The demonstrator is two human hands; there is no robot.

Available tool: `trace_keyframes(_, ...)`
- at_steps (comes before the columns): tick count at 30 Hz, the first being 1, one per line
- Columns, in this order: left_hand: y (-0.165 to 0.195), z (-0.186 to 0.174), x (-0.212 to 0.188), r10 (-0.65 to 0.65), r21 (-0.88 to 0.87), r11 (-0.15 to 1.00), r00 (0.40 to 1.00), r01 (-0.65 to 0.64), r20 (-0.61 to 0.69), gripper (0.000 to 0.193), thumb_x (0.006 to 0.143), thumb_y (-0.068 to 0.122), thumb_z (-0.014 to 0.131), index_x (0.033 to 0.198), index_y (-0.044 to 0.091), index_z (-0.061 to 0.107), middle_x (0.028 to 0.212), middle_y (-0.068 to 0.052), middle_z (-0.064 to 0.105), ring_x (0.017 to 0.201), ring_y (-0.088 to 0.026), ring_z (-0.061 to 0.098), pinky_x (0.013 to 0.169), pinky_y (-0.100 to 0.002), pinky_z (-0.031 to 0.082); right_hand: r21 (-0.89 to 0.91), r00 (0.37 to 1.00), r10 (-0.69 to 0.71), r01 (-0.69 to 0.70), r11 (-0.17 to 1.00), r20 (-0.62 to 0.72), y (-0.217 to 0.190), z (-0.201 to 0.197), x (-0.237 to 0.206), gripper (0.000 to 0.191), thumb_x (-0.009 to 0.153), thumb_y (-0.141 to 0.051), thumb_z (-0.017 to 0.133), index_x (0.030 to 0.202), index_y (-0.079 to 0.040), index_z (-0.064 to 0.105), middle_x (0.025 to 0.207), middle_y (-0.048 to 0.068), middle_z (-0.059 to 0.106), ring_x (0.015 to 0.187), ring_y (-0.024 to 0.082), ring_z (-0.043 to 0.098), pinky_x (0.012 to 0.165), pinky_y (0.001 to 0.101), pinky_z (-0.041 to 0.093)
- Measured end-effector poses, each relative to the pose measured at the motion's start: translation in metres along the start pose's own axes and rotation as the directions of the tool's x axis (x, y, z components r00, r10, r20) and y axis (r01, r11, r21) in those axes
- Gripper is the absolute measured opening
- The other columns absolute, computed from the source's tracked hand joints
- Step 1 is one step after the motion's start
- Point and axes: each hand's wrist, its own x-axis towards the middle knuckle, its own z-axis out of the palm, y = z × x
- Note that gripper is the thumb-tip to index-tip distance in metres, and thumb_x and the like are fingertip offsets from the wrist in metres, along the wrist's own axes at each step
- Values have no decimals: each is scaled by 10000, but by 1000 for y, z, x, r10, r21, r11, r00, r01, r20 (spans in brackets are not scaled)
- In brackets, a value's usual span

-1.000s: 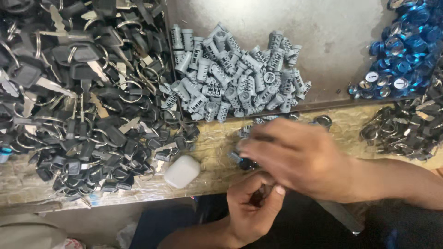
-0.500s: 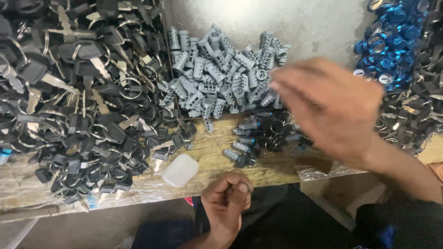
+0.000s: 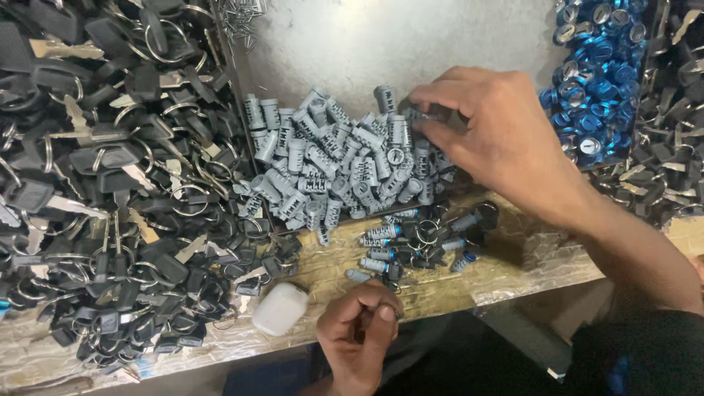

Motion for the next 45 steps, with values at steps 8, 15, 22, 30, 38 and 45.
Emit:
trace_keyframes(8, 14, 16, 16, -166, -126, 977, 985, 170, 39, 132, 1058, 63, 551, 983, -28, 610, 868, -104, 639, 615, -65, 497, 531, -231, 403, -400, 987, -107, 50, 915, -122, 15, -20, -11, 396, 855, 10, 785, 1248, 34, 744, 886, 188, 665, 777, 329, 671, 669, 379, 536)
trace_keyframes(15, 23, 30, 33, -269, -270, 890, 900, 368, 341, 170, 1090, 64, 545, 1007, -65, 619, 907, -113, 611, 636, -101, 502, 527, -282, 449, 828, 981, 182, -50, 559, -63, 3, 7, -120, 207, 845, -12, 824, 1030, 6, 732, 1045, 134, 783, 931, 200, 796, 845, 331, 680)
trace_keyframes(22, 31, 42, 38, -448, -126, 843, 812, 523, 374, 165, 1046, 65, 618, 987, -83, 660, 808, -86, 620, 546, -75, 474, 448, -264, 405, 793, 947, 300, -94, 602, -115, -6, 56, -197, 184, 805, 63, 772, 986, 59, 740, 1002, 173, 774, 909, 239, 781, 786, 310, 639)
trace_keyframes(30, 40, 54, 28, -283, 414, 887, 950, 206, 134, 85, 960, 36, 699, 921, -34, 729, 772, 21, 702, 666, -14, 601, 577, -192, 473, 691, 954, 211, -4, 722, -215, -13, 55, -201, 258, 789, 51, 813, 1037, 56, 742, 1021, 192, 759, 917, 243, 783, 788, 301, 633)
trace_keyframes(38, 49, 61, 24, 63, 736, 620, 952, -271, 298, 48, 942, 14, 737, 901, 2, 714, 684, -15, 630, 524, -25, 484, 468, -218, 369, 492, 911, 16, 209, 845, -413, -20, 59, -199, 329, 822, 60, 825, 1121, 51, 686, 1053, 220, 712, 946, 291, 756, 810, 333, 633)
trace_keyframes(45, 57, 62, 33, -43, 785, 576, 950, -229, 309, 103, 911, 36, 750, 829, 19, 691, 573, -10, 560, 457, -41, 460, 434, -240, 349, 369, 912, -133, 286, 884, -389, -15, 55, -196, 375, 823, 95, 816, 1167, 82, 668, 1030, 200, 702, 874, 284, 731, 749, 350, 602)
